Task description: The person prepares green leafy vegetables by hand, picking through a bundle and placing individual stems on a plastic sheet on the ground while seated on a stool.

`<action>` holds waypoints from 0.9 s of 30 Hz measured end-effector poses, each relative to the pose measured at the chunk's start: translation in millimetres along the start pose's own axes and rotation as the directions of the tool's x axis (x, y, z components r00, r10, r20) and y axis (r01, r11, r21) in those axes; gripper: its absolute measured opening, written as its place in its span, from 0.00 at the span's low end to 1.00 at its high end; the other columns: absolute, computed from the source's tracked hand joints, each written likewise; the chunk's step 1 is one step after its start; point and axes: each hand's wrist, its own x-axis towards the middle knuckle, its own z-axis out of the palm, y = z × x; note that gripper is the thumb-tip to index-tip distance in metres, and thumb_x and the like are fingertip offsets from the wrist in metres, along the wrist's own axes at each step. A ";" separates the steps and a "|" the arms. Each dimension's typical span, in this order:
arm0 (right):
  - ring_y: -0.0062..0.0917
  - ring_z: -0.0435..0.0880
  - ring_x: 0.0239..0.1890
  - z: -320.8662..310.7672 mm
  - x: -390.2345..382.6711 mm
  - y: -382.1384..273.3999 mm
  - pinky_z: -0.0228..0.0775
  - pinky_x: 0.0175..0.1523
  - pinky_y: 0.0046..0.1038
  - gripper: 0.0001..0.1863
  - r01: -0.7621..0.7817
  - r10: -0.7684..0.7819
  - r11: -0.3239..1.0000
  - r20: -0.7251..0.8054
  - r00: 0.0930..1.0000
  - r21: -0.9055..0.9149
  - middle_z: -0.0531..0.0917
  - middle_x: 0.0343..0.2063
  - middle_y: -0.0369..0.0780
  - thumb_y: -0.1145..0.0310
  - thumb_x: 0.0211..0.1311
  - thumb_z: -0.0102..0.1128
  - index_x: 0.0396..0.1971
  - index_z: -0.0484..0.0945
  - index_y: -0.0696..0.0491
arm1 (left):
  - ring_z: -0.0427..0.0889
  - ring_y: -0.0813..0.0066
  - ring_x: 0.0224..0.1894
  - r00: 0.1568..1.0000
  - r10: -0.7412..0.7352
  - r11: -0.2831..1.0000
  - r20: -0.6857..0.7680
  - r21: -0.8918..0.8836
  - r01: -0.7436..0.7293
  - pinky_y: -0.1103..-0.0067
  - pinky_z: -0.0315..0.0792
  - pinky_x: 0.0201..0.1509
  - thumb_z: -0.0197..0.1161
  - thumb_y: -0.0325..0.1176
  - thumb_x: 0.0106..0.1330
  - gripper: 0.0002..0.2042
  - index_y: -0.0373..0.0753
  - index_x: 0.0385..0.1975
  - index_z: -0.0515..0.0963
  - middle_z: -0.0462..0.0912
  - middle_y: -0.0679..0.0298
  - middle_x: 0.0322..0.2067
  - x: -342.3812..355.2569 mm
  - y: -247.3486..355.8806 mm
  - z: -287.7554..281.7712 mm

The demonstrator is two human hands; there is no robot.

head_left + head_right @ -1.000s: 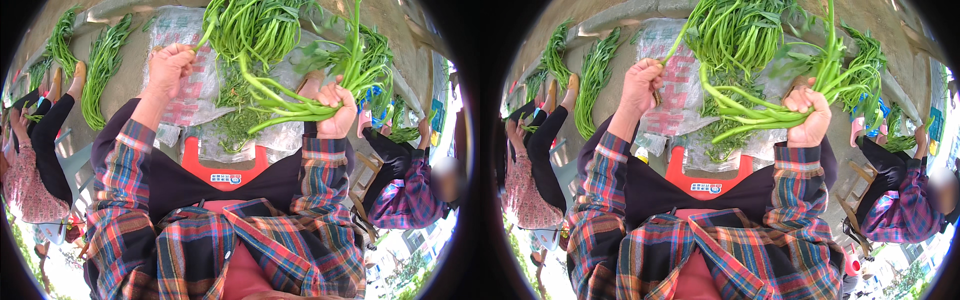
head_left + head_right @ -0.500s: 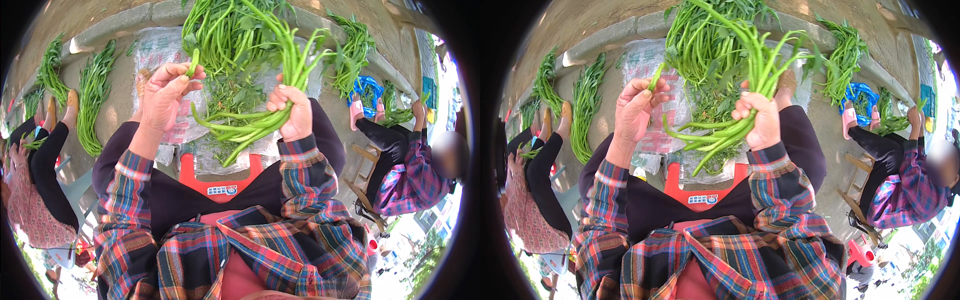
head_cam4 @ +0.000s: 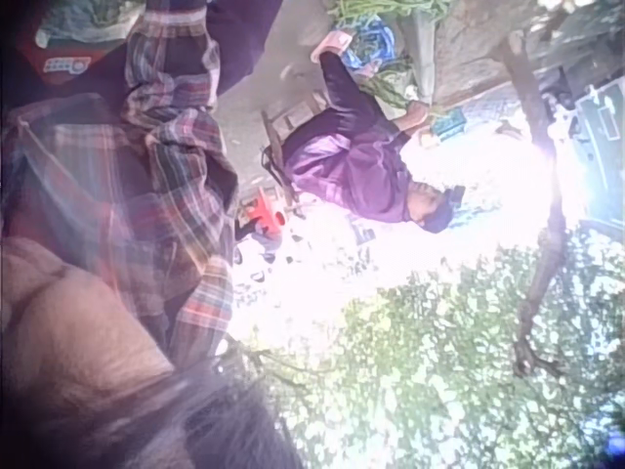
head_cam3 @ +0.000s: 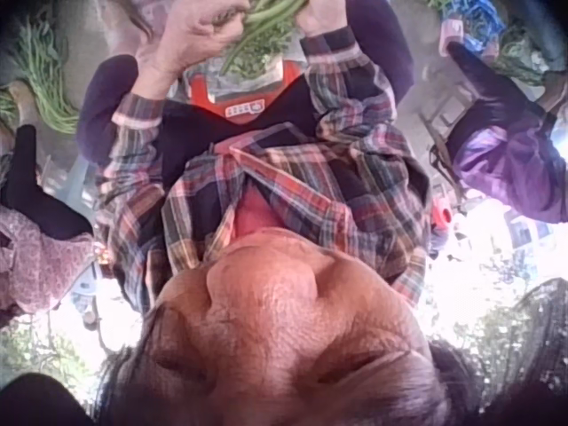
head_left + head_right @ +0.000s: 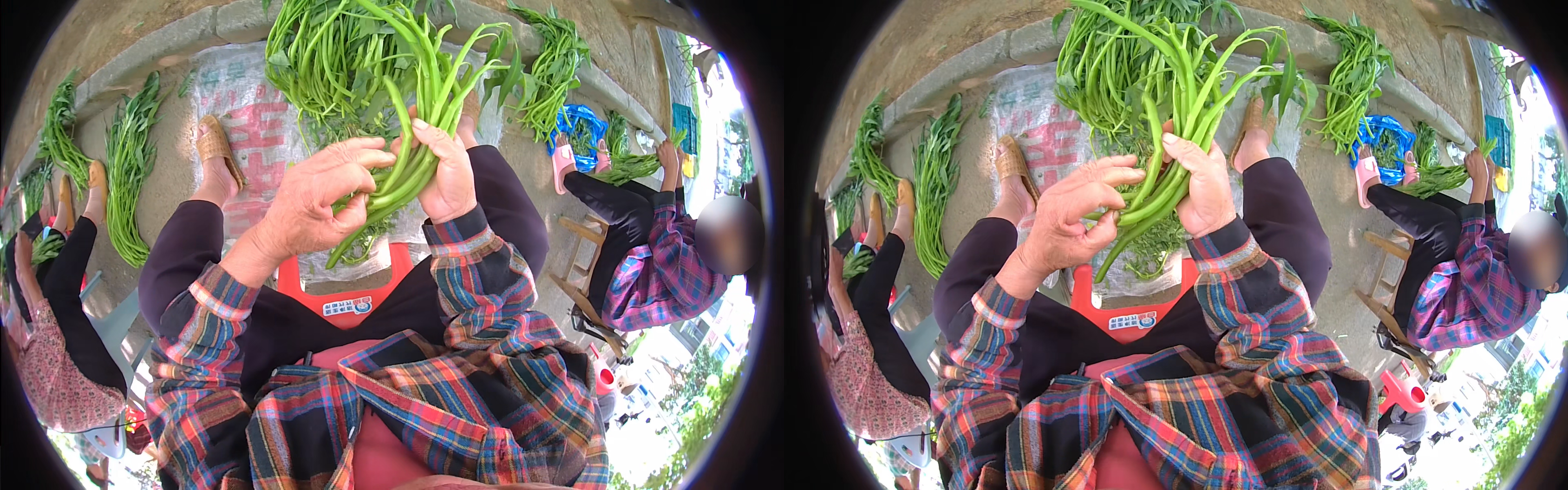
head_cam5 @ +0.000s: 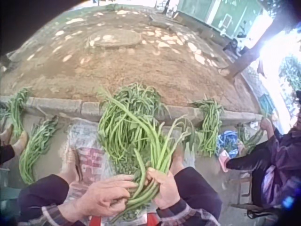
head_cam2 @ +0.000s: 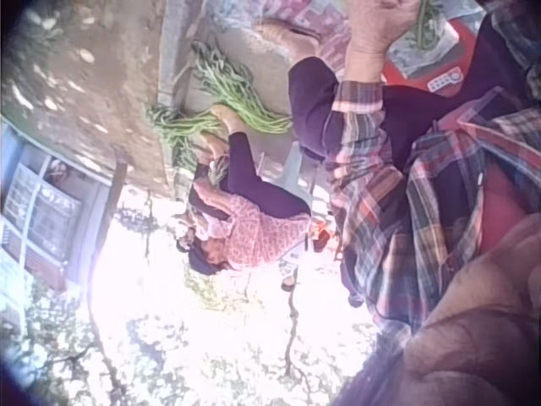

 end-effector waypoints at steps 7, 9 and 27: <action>0.22 0.77 0.24 -5.1 1.9 2.4 0.73 0.31 0.24 0.10 -0.047 0.048 0.999 0.069 0.996 -0.021 0.76 0.25 0.37 0.75 0.56 0.55 0.38 0.70 0.58 | 0.77 0.57 0.46 0.998 0.061 0.998 0.031 -0.017 -0.060 0.69 0.72 0.49 0.56 0.18 0.48 0.07 0.36 0.25 0.69 0.77 0.55 0.40 -2.5 -6.3 6.6; 0.22 0.77 0.24 -7.2 2.1 3.2 0.72 0.31 0.24 0.10 -0.058 0.059 0.998 0.095 0.994 -0.006 0.76 0.25 0.37 0.74 0.56 0.56 0.38 0.69 0.58 | 0.77 0.56 0.46 0.991 0.126 0.991 0.051 0.032 -0.128 0.69 0.72 0.49 0.56 0.18 0.48 0.07 0.35 0.25 0.68 0.77 0.55 0.41 -1.1 -9.5 5.4; 0.28 0.78 0.22 -5.9 4.9 -0.2 0.73 0.29 0.28 0.14 0.078 -0.078 0.997 -0.031 0.997 0.020 0.75 0.24 0.39 0.81 0.47 0.52 0.37 0.70 0.59 | 0.73 0.66 0.21 0.917 -0.320 0.928 -0.238 0.117 0.354 0.76 0.67 0.24 0.57 0.24 0.47 0.04 0.38 0.23 0.70 0.71 0.61 0.20 -3.7 -7.9 9.8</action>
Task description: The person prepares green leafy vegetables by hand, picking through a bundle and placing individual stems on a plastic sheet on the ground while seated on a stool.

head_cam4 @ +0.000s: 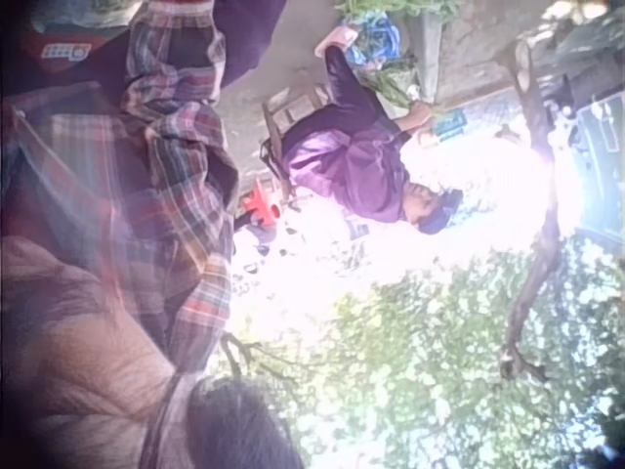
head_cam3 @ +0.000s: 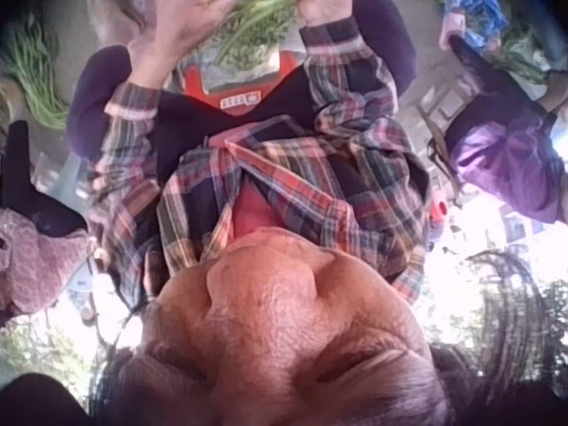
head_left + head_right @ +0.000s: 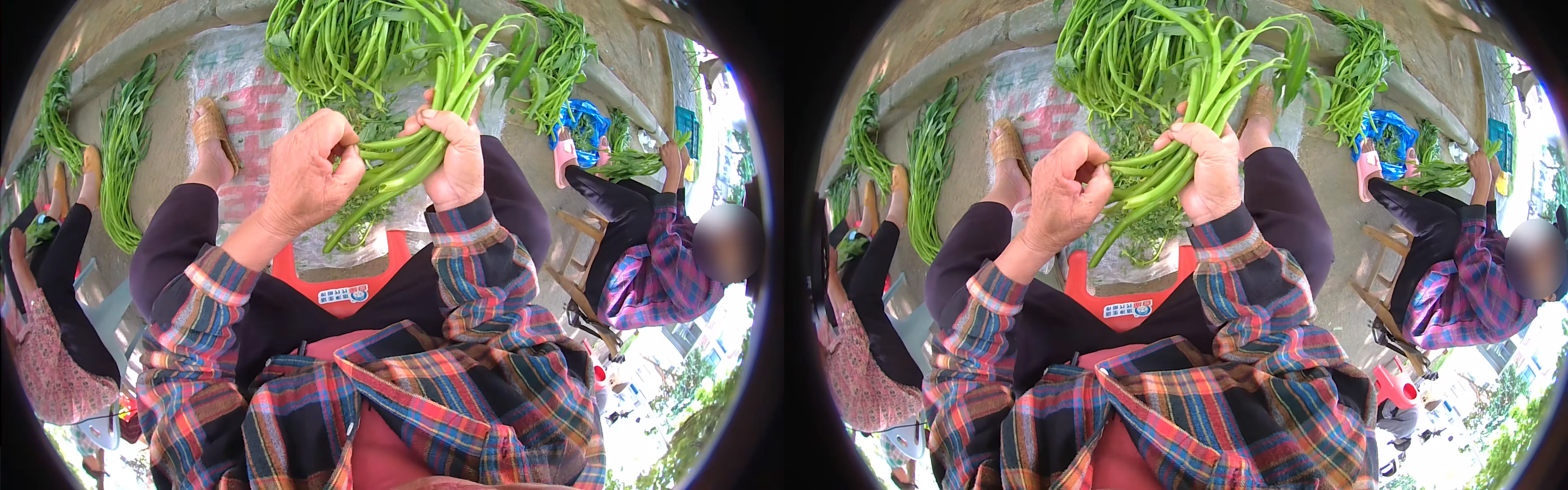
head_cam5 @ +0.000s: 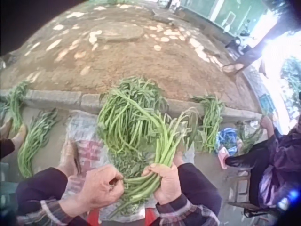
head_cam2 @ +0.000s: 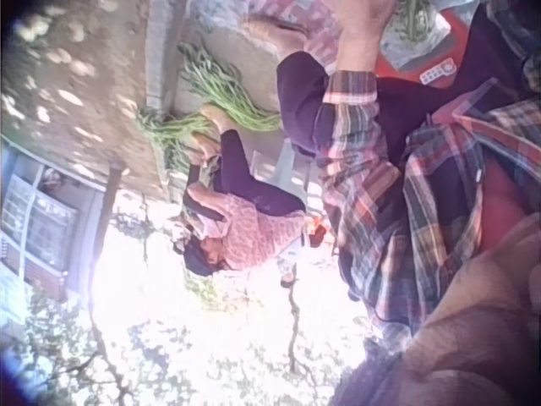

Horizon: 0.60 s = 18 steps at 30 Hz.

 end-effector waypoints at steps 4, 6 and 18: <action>0.30 0.78 0.22 2.4 -0.8 0.4 0.73 0.30 0.30 0.15 0.015 -0.016 0.999 0.009 1.000 0.050 0.75 0.24 0.39 0.82 0.45 0.51 0.37 0.70 0.60 | 0.66 0.85 0.20 0.928 -0.361 0.794 0.090 -0.493 0.356 0.84 0.61 0.23 0.54 0.24 0.50 0.01 0.36 0.22 0.70 0.69 0.71 0.17 -5.6 0.0 4.3; 0.30 0.78 0.22 3.2 -1.4 1.6 0.73 0.30 0.30 0.15 0.024 -0.024 0.999 0.006 1.000 0.037 0.74 0.23 0.39 0.82 0.45 0.51 0.38 0.70 0.60 | 0.62 0.89 0.19 0.860 -0.478 0.559 0.181 -0.692 0.457 0.87 0.58 0.22 0.53 0.23 0.51 0.01 0.37 0.21 0.70 0.68 0.75 0.18 -7.7 4.3 5.7; 0.23 0.67 0.24 -9.1 1.3 -16.2 0.60 0.33 0.27 0.14 0.067 -0.072 0.995 0.075 0.995 0.075 0.68 0.23 0.36 0.79 0.47 0.50 0.38 0.68 0.57 | 0.67 0.89 0.19 0.873 -0.256 0.771 0.415 -0.457 0.444 0.88 0.61 0.21 0.60 0.24 0.53 0.02 0.35 0.25 0.77 0.74 0.72 0.19 0.8 -3.9 -33.1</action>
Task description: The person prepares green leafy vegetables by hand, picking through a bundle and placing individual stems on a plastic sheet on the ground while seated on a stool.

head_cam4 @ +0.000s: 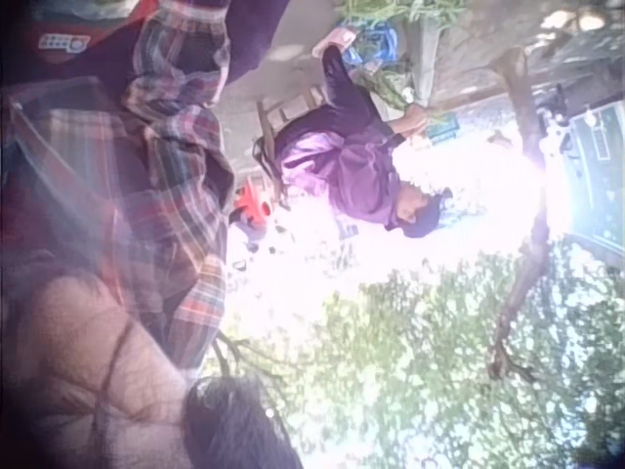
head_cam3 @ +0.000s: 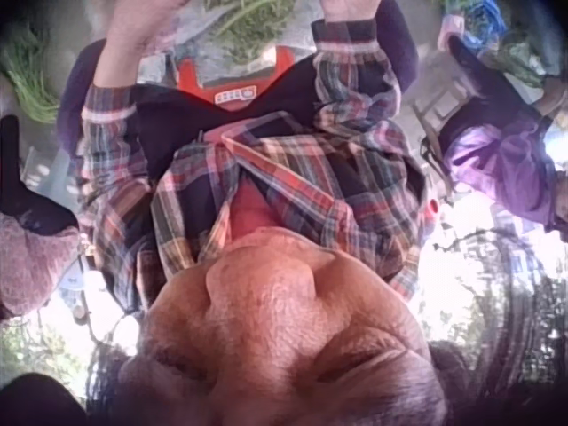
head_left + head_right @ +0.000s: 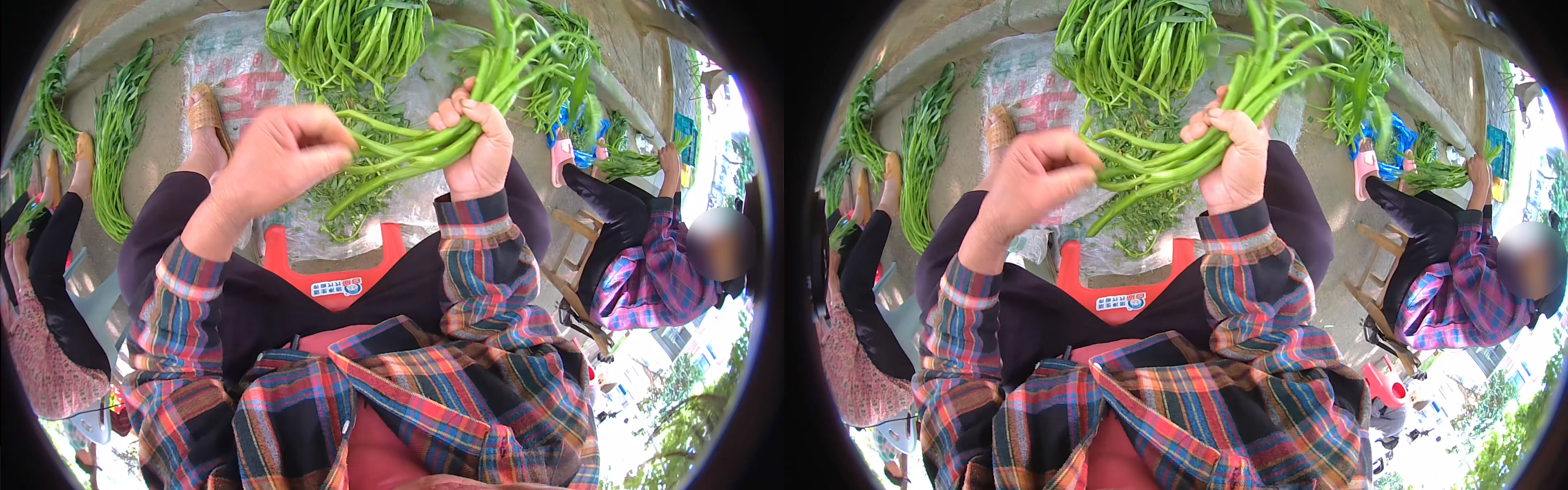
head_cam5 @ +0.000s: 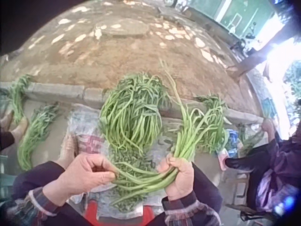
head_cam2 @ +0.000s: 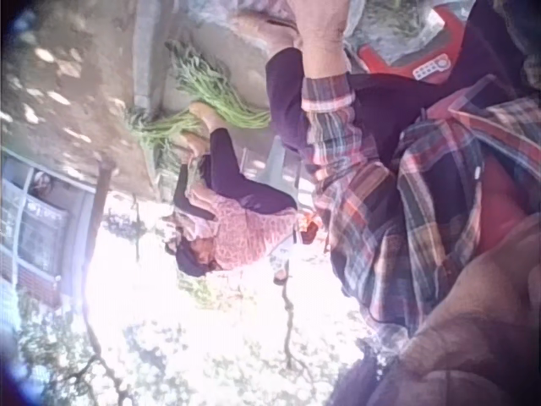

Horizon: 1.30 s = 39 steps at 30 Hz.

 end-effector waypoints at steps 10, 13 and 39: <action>0.26 0.76 0.21 8.9 1.6 8.3 0.70 0.29 0.26 0.15 -0.015 0.022 0.983 0.038 0.999 -0.184 0.74 0.25 0.38 0.78 0.45 0.56 0.37 0.69 0.60 | 0.78 0.60 0.28 0.891 -0.086 0.852 0.446 0.497 -0.166 0.69 0.71 0.33 0.62 0.36 0.49 0.06 0.40 0.21 0.78 0.78 0.60 0.20 -19.6 -23.9 39.5; 0.26 0.76 0.22 13.9 -1.4 8.0 0.70 0.29 0.25 0.16 -0.004 0.013 0.966 0.032 0.999 -0.260 0.74 0.26 0.38 0.78 0.46 0.57 0.37 0.69 0.60 | 0.78 0.60 0.31 0.906 0.089 0.857 0.415 0.431 -0.282 0.70 0.71 0.33 0.60 0.28 0.48 0.03 0.40 0.23 0.79 0.79 0.62 0.25 -25.1 -26.6 44.4; 0.25 0.76 0.23 13.7 -1.9 8.4 0.69 0.30 0.25 0.16 0.001 0.019 0.971 0.081 0.997 -0.241 0.74 0.25 0.38 0.79 0.47 0.56 0.39 0.69 0.60 | 0.75 0.75 0.20 0.994 0.104 0.933 -0.042 0.350 -0.083 0.79 0.70 0.25 0.60 0.30 0.52 0.08 0.33 0.30 0.76 0.78 0.60 0.23 -8.4 4.0 29.9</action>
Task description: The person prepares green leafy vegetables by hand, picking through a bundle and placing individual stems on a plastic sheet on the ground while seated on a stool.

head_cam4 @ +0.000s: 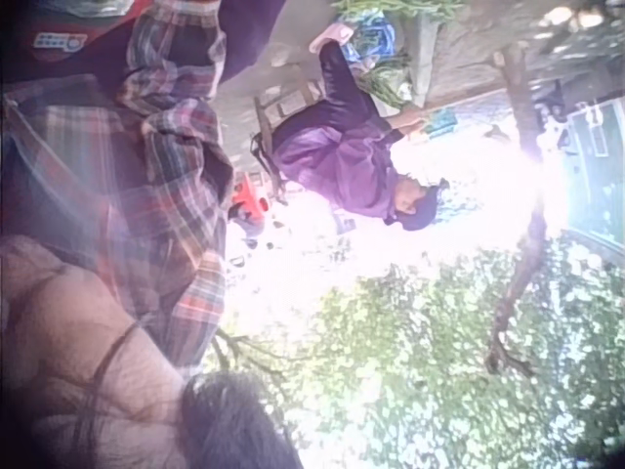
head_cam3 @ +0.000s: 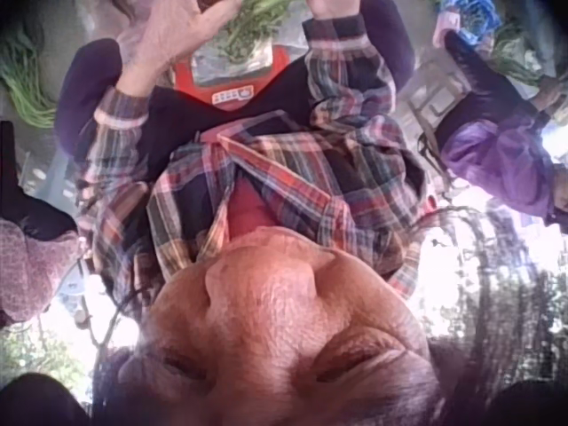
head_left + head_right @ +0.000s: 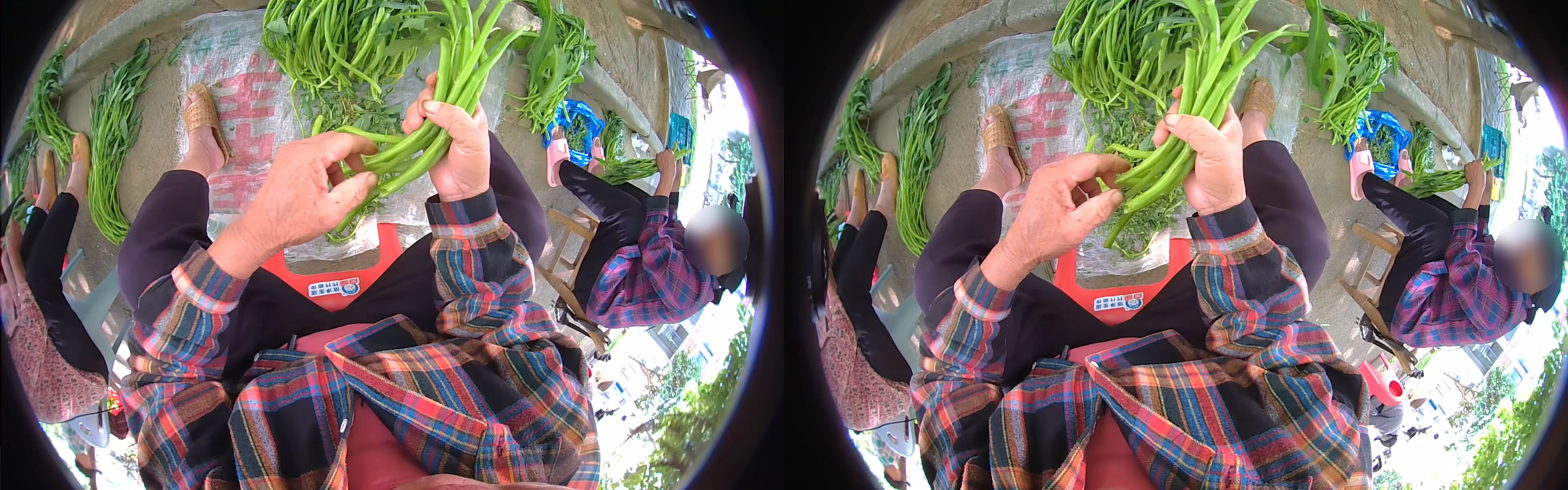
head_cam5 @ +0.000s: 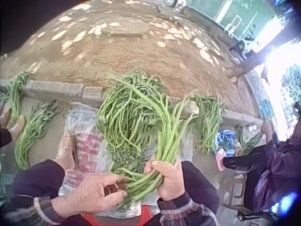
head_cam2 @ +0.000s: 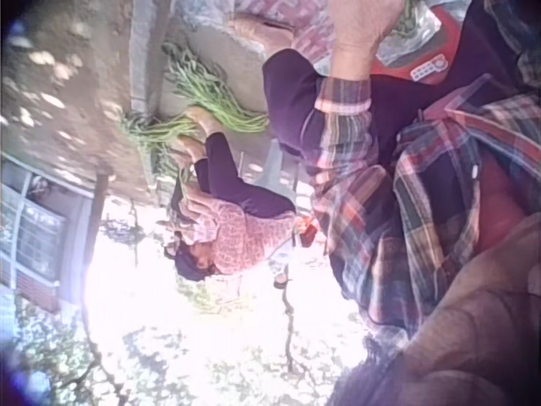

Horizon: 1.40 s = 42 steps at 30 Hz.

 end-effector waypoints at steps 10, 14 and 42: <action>0.26 0.77 0.23 4.2 -1.6 3.6 0.70 0.30 0.25 0.16 -0.030 0.031 0.999 -0.017 0.999 0.039 0.74 0.26 0.39 0.80 0.47 0.56 0.39 0.68 0.61 | 0.76 0.59 0.24 0.971 0.220 0.953 -0.096 0.235 -0.192 0.73 0.68 0.28 0.56 0.25 0.54 0.04 0.32 0.27 0.75 0.75 0.54 0.21 4.0 -16.3 15.0; 0.26 0.77 0.22 3.8 -1.7 4.1 0.71 0.30 0.26 0.15 -0.028 0.030 0.999 -0.055 0.998 0.039 0.74 0.25 0.39 0.80 0.46 0.56 0.38 0.68 0.60 | 0.76 0.55 0.24 0.971 0.186 0.935 -0.152 0.332 -0.127 0.68 0.69 0.27 0.56 0.26 0.51 0.02 0.36 0.20 0.72 0.75 0.56 0.20 8.4 -14.7 13.1; 0.27 0.77 0.21 -3.0 3.4 -1.2 0.71 0.28 0.27 0.16 0.069 -0.067 0.998 -0.105 0.992 0.011 0.74 0.26 0.38 0.82 0.45 0.55 0.38 0.69 0.58 | 0.78 0.56 0.28 0.879 0.012 0.805 0.477 0.517 -0.291 0.67 0.70 0.28 0.60 0.46 0.54 0.14 0.41 0.19 0.79 0.78 0.59 0.20 -10.0 -10.6 4.5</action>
